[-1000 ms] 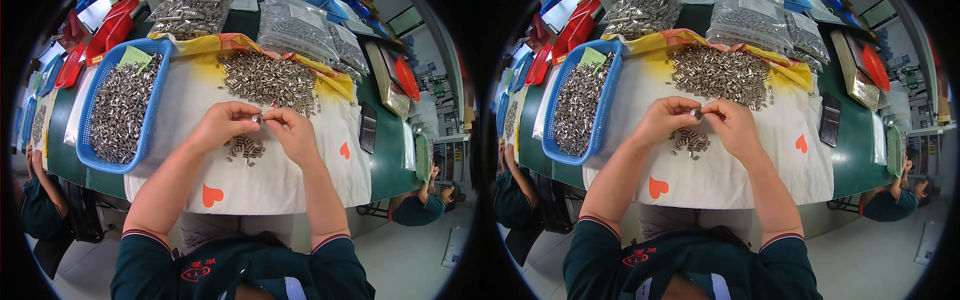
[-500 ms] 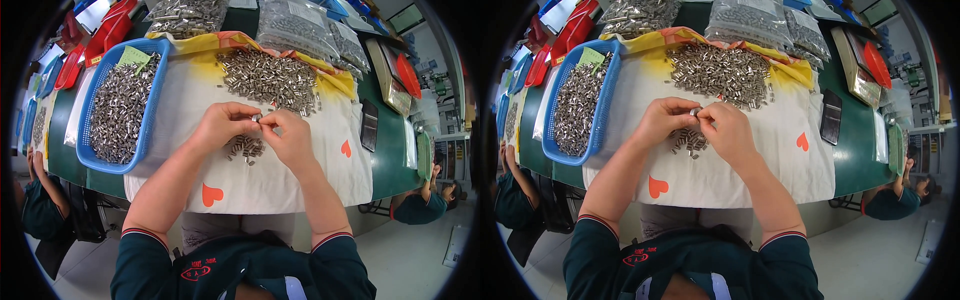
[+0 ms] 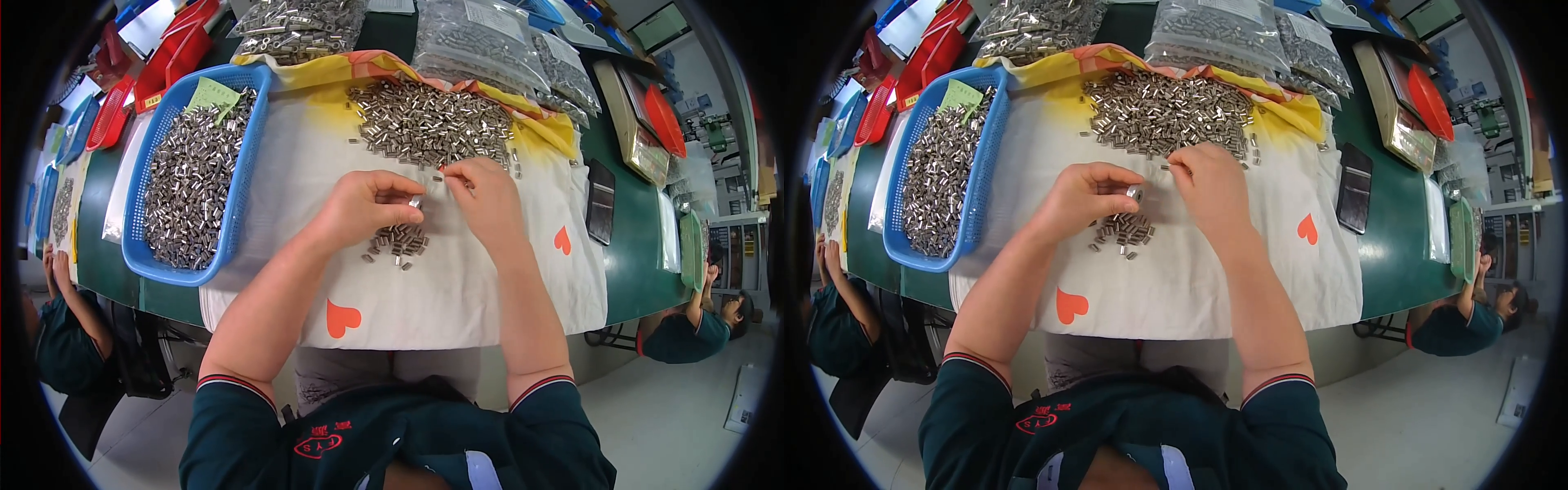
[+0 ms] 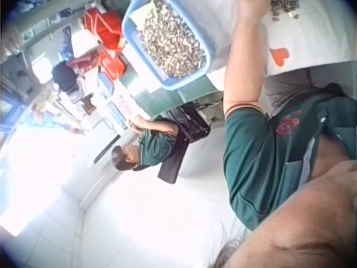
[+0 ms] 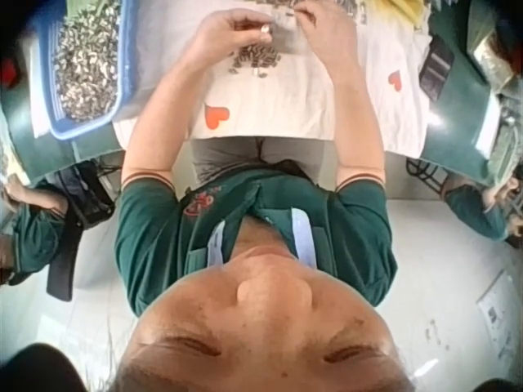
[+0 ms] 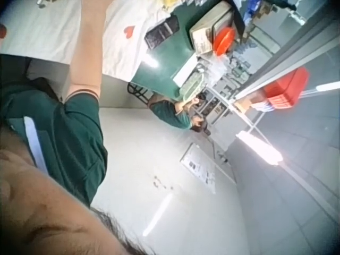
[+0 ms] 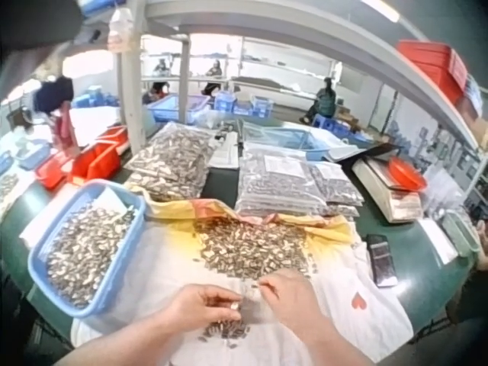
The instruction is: Assembling small metal components by hand at a manufacturing workbench.
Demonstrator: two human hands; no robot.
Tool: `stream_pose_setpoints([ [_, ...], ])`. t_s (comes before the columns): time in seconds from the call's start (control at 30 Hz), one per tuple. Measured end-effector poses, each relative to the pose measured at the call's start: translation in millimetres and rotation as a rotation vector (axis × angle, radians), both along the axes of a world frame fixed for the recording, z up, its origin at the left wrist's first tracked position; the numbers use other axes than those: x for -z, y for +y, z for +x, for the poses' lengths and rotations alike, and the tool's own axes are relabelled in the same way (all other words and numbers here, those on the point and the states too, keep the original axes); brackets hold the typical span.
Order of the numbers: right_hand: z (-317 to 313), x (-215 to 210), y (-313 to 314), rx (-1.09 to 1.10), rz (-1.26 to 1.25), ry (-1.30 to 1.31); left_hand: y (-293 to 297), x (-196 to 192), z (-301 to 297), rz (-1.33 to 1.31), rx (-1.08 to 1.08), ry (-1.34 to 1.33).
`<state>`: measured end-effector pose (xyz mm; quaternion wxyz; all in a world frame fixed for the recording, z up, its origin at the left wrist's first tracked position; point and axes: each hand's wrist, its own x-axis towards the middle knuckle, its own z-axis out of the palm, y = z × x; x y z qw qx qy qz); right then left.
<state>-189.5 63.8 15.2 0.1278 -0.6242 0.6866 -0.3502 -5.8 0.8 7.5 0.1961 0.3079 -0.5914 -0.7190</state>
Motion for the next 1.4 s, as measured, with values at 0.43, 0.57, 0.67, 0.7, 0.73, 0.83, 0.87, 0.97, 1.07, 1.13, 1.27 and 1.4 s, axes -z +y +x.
stream_pose_setpoints([
  [0.43,27.1,-13.2,10.4,-0.119,0.072,-0.444,-5.0,9.8,4.5,0.067,-0.085,0.135],
  [0.57,30.9,-14.9,12.5,-0.138,0.008,-0.268,-5.2,11.4,3.9,0.076,-0.066,0.151],
  [0.67,34.9,-6.9,11.5,-0.169,-0.243,0.153,-2.2,9.2,3.2,0.056,-0.084,0.115],
  [0.7,34.4,-5.9,11.0,-0.167,-0.242,0.154,-1.5,8.3,3.0,0.030,-0.099,0.083],
  [0.73,33.6,-5.1,10.0,-0.193,-0.230,0.133,-1.5,8.3,3.0,0.030,-0.097,0.084],
  [0.83,35.2,-13.0,11.6,-0.170,-0.061,-0.141,-2.4,8.3,5.9,0.032,-0.086,0.085],
  [0.87,35.0,-16.0,12.3,-0.116,0.100,-0.390,-3.2,8.5,6.9,0.053,-0.050,0.112],
  [0.97,14.4,-11.6,9.6,-0.102,0.393,-0.538,-2.1,5.7,3.1,0.059,0.039,0.101],
  [1.07,1.6,-10.2,5.0,-0.203,0.337,-0.612,-0.8,2.6,3.1,0.006,0.071,0.045],
  [1.13,8.5,-11.5,-6.1,-0.109,0.264,-0.461,0.3,5.1,3.3,-0.021,0.070,0.035],
  [1.27,24.0,11.1,-27.1,-0.048,-0.033,0.294,-4.8,6.0,4.0,0.121,-0.066,0.161],
  [1.4,27.5,17.0,-25.6,-0.048,-0.028,0.419,-7.7,2.9,3.2,0.314,-0.287,0.235],
])
